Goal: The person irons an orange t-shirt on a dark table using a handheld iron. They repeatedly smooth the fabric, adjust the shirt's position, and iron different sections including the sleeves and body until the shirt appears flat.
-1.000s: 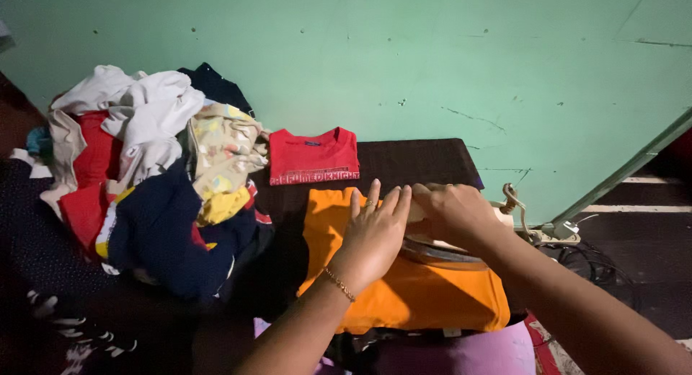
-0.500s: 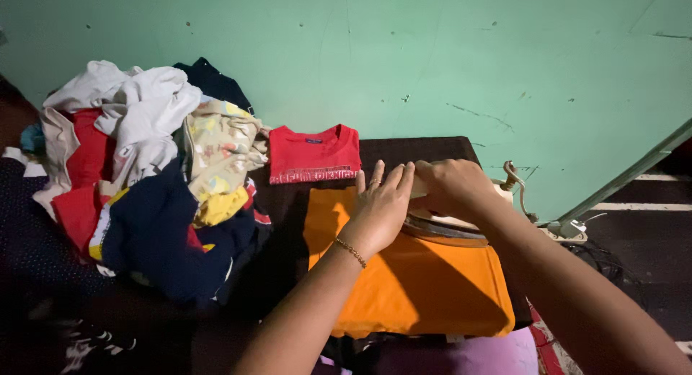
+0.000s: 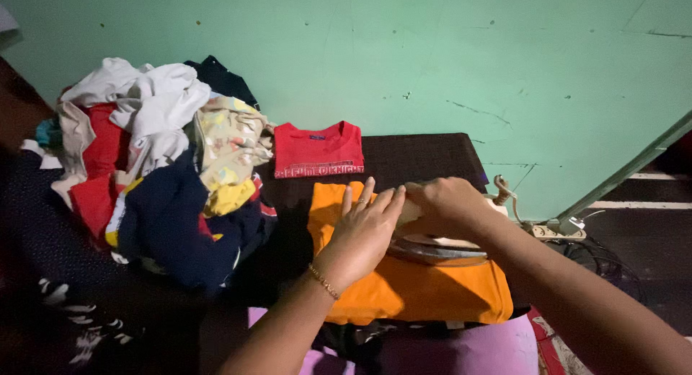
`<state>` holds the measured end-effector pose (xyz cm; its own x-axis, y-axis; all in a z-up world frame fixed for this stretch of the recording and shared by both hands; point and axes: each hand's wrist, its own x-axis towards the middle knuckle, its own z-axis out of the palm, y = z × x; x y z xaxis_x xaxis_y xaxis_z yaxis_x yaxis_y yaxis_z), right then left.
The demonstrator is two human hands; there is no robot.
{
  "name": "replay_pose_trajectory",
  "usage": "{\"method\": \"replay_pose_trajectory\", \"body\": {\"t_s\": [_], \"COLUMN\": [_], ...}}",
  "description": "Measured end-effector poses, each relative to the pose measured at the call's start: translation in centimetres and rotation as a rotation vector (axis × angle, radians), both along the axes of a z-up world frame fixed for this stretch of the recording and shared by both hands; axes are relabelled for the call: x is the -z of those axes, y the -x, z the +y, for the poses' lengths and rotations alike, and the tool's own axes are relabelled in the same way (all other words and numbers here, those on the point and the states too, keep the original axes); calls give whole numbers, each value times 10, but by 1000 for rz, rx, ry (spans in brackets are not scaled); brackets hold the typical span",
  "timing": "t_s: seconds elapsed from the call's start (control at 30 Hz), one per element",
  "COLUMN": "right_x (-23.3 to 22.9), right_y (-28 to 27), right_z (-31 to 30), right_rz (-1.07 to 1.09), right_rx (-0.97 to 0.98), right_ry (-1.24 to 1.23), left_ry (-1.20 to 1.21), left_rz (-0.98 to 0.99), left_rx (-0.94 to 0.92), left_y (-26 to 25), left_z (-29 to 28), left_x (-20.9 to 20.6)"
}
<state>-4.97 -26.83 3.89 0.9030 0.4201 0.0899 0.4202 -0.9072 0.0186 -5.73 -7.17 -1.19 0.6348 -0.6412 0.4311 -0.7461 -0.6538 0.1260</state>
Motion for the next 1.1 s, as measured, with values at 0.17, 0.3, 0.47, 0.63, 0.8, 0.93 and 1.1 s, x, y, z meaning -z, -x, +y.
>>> {"method": "replay_pose_trajectory", "body": {"t_s": [0.17,0.3,0.47,0.63,0.8,0.93,1.1], "right_x": [1,0,-2,-2,0,4,8], "right_y": [6,7,9,19,26,17,-3], "right_z": [16,26,28,21,10,0,-10], "right_rz": [-37,-26,-19,18,-18,-55,-120], "right_rx": [-97,-80,-72,-19,5,38,73], "right_ry": [-41,-45,-25,5,-2,12,13], "left_ry": [72,84,66,61,39,32,15], "left_rz": [21,41,66,113,78,40,90], "left_rx": [-2,-12,-25,-4,21,-10,-38], "left_y": [12,15,14,21,21,11,-12], "left_z": [24,31,29,22,9,-4,-18], "left_x": [0,-3,-3,-2,1,2,-2]}}
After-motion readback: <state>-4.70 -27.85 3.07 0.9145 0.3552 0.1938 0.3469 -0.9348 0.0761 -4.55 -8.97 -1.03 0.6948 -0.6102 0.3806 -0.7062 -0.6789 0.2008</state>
